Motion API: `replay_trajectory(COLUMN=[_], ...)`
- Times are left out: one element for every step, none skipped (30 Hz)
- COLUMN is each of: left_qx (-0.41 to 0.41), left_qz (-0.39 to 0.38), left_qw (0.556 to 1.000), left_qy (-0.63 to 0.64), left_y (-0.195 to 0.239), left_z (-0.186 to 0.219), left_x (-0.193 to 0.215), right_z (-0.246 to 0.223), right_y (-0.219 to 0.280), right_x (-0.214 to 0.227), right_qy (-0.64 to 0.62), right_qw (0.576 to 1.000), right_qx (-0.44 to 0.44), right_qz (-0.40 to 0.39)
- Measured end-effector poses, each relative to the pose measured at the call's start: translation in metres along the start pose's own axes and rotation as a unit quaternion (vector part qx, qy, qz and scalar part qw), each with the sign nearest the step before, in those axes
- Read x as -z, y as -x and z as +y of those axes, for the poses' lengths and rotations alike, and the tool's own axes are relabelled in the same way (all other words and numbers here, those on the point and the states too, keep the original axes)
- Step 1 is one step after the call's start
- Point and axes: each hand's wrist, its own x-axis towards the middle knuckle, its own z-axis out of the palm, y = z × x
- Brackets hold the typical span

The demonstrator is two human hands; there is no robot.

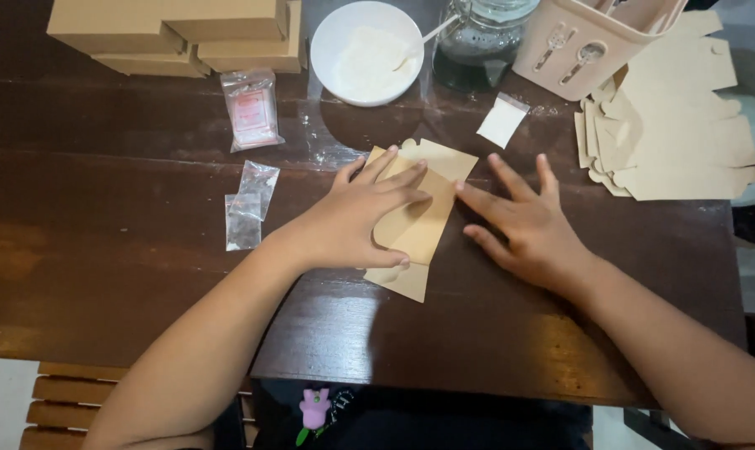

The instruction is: The person folds a flat, pre-cut cardboard sheet into a small box shape. They fold the side flaps inward, then fold the bottom flaps up to form the base, and finally fold the top flaps down to close the box. The completed box is placed on the table.

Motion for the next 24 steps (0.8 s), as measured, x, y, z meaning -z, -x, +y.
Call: replay_trajectory(left_qx=[-0.002, 0.001, 0.004, 0.006, 0.002, -0.001, 0.002, -0.001, -0.003, -0.003, -0.005, -0.008, -0.008, -0.004, -0.001, -0.001, 0.001, 0.003, 0.003, 0.005, 0.008, 0.01, 0.01, 0.008], left_qz=[0.002, -0.001, -0.003, -0.001, 0.003, 0.004, 0.004, 0.003, 0.003, 0.003, 0.002, 0.004, 0.007, 0.002, -0.003, -0.001, -0.001, -0.002, 0.001, -0.005, -0.01, -0.014, -0.011, -0.009], left_qw=[1.0, 1.0, 1.0, 1.0, 1.0, 1.0, 1.0, 1.0, 1.0, 1.0, 1.0, 1.0, 1.0, 1.0, 1.0, 1.0, 1.0, 1.0, 1.0, 1.0, 1.0, 1.0, 1.0, 1.0], left_qy=[-0.001, 0.002, 0.004, 0.005, 0.007, 0.011, 0.013, 0.01, 0.007, 0.008, 0.003, -0.004, -0.004, -0.006, -0.008, -0.009, -0.012, -0.014, -0.015, -0.015, -0.014, -0.011, -0.018, -0.028], left_y=[-0.001, -0.001, 0.0, 0.0, 0.001, 0.002, 0.002, 0.002, 0.002, 0.002, 0.003, 0.003, 0.002, 0.002, 0.002, 0.003, 0.003, 0.003, 0.002, 0.003, 0.003, 0.003, 0.003, 0.001], left_z=[0.0, 0.0, 0.0, 0.0, 0.001, 0.001, 0.001, 0.0, 0.001, 0.0, 0.0, -0.001, 0.0, 0.001, 0.001, 0.001, 0.001, 0.001, 0.001, 0.001, 0.001, 0.001, 0.001, 0.001], left_x=[0.001, 0.001, 0.0, 0.0, 0.0, 0.0, 0.0, 0.0, 0.0, -0.001, -0.002, -0.001, 0.0, 0.0, 0.001, 0.001, 0.001, 0.001, 0.002, 0.002, 0.002, 0.002, 0.001, 0.002], right_z=[-0.001, -0.002, -0.004, -0.012, -0.02, -0.03, -0.024, -0.02, -0.015, -0.011, -0.008, -0.003, -0.002, -0.002, -0.002, -0.003, -0.004, -0.004, -0.009, -0.014, -0.02, -0.017, -0.014, -0.01], right_y=[0.001, 0.003, 0.004, 0.004, 0.004, 0.006, 0.003, 0.003, 0.002, 0.001, 0.0, -0.003, -0.003, -0.003, -0.004, -0.001, 0.002, 0.005, 0.002, 0.001, -0.001, -0.001, -0.001, -0.001], right_x=[-0.002, -0.004, -0.006, -0.004, -0.001, 0.0, -0.001, -0.002, -0.003, -0.002, 0.0, 0.002, 0.002, 0.002, 0.002, 0.001, -0.002, -0.004, -0.001, 0.002, 0.004, 0.002, -0.001, -0.003], right_qy=[0.002, -0.007, -0.017, -0.018, -0.055, -0.094, -0.097, -0.093, -0.09, -0.09, -0.072, -0.053, -0.051, -0.046, -0.04, -0.039, -0.053, -0.068, -0.066, -0.085, -0.104, -0.108, -0.103, -0.095], right_qw=[1.0, 0.998, 0.994, 0.994, 0.991, 0.986, 0.986, 0.988, 0.989, 0.989, 0.996, 0.999, 0.999, 0.999, 0.999, 0.999, 0.997, 0.992, 0.992, 0.99, 0.988, 0.988, 0.993, 0.995], right_qx=[0.001, 0.051, 0.1, 0.103, 0.12, 0.135, 0.136, 0.123, 0.109, 0.109, 0.05, -0.007, -0.004, -0.005, -0.006, -0.004, 0.05, 0.104, 0.107, 0.11, 0.112, 0.11, 0.055, 0.0], right_qz=[0.001, 0.023, 0.045, 0.044, 0.036, 0.027, 0.026, 0.032, 0.039, 0.038, 0.02, 0.004, 0.004, 0.0, -0.004, -0.004, 0.011, 0.025, 0.026, 0.021, 0.016, 0.013, 0.011, 0.011])
